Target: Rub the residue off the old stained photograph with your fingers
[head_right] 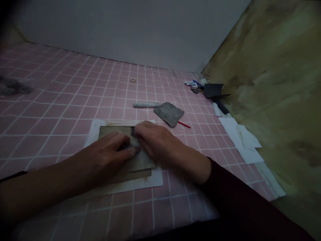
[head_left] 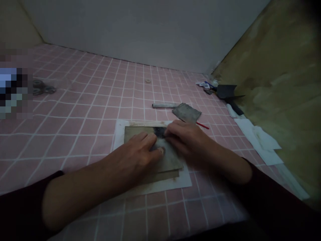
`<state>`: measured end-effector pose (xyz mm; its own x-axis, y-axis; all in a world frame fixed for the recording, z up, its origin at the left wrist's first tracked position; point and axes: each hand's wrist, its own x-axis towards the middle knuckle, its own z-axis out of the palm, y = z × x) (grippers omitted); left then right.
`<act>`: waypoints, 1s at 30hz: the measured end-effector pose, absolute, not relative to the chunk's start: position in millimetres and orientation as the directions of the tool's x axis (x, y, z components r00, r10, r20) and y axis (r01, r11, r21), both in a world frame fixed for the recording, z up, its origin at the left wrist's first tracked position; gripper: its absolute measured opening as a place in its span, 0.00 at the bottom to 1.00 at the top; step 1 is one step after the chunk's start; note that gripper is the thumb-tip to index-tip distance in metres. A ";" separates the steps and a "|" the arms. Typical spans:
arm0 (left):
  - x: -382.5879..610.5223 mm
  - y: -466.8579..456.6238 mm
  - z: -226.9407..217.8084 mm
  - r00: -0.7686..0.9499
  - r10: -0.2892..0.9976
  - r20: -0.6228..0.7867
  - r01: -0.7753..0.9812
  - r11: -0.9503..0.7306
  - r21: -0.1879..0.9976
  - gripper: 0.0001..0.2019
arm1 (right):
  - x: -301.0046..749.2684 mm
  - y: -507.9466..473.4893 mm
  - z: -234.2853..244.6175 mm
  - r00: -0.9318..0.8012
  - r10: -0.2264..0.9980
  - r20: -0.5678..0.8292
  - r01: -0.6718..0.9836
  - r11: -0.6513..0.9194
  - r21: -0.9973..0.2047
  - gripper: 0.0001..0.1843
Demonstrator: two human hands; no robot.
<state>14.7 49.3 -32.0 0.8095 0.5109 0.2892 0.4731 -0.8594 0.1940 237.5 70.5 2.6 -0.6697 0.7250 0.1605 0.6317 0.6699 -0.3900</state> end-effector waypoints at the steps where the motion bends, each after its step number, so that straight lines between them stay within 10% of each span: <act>1: 14.5 49.3 -32.2 0.804 0.518 0.291 0.481 -0.855 0.194 0.10 | 235.3 70.1 2.0 -0.686 0.707 0.171 0.604 0.685 -0.409 0.06; 30: 14.2 49.7 -31.2 0.819 0.502 0.279 0.466 -0.864 0.189 0.10 | 242.0 73.3 2.6 -0.654 0.739 0.160 0.653 0.659 -0.373 0.06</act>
<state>14.2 49.7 -31.2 0.8187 0.5021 0.2786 0.4657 -0.8645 0.1894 242.0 73.3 2.6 -0.6544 0.7390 0.1598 0.6532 0.6590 -0.3729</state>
